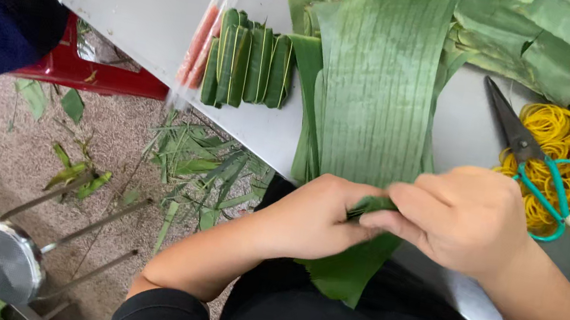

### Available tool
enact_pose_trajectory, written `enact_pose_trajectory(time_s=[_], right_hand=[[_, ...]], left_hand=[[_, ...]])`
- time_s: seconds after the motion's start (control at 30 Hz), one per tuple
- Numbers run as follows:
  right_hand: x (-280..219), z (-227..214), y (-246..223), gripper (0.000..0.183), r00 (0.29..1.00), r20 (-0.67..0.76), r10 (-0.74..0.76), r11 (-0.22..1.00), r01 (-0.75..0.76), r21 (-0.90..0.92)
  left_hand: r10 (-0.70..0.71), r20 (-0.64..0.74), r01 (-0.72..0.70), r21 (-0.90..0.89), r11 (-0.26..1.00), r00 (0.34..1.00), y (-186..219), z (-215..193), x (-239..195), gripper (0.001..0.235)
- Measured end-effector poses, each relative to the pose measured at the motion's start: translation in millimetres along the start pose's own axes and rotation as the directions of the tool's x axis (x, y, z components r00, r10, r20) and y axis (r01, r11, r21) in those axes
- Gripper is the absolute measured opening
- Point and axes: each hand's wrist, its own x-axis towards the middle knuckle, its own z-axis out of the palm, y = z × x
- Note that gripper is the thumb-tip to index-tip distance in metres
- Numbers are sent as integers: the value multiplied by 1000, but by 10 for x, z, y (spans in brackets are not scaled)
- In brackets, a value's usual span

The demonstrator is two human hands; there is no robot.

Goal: The person wraps individual pink sausages in green banana leaves on a metal table. They fold the leaves around each sausage, secure them with yellow rubber bands, and place the finished bundles in a row.

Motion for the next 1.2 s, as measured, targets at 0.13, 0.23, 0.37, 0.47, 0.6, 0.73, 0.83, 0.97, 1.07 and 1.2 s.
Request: enact_pose_trajectory(time_s=[0.13, 0.23, 0.37, 0.47, 0.6, 0.73, 0.83, 0.97, 1.07, 1.2], right_hand=[[-1, 46, 25, 26, 985, -65, 161, 987, -158, 42], [-36, 103, -51, 19, 958, 48, 283, 829, -269, 491], [-13, 44, -138, 23, 847, 215, 486, 619, -508, 599], [52, 52, -148, 28, 816, -348, 462, 752, -151, 642], [194, 214, 20, 48, 978, -206, 28, 999, -34, -24], [216, 583, 64, 48, 1000, -11, -27, 1000, 27, -9], [132, 674, 64, 46, 1000, 12, -6, 1000, 6, -24], [172, 598, 109, 45, 997, 82, -6, 999, 2, 42], [217, 495, 159, 61, 990, 125, 58, 978, -82, 193], [165, 427, 264, 50, 996, 28, 84, 813, -85, 577]], left_hand=[[-85, 69, 86, -11, 996, 994, 72, -142, 45, 22], [-207, 37, 197, 172, 965, 978, 33, -115, -25, 22], [123, -227, -73, 218, 973, 966, 61, -256, -182, 31], [405, -709, 53, 528, 848, 578, 22, -864, -338, 21], [342, -842, 637, 539, 550, 417, -315, -1772, -384, 21], [188, -838, 680, 529, 508, 512, -629, -1961, -179, 22], [251, -842, 684, 536, 495, 478, -592, -1952, -144, 17], [210, -912, 575, 388, 720, 352, -109, -1740, -221, 33], [-9, -820, 45, 20, 999, 572, 230, -1183, -372, 51], [14, -414, -192, -391, 900, 910, 104, -517, -109, 38]])
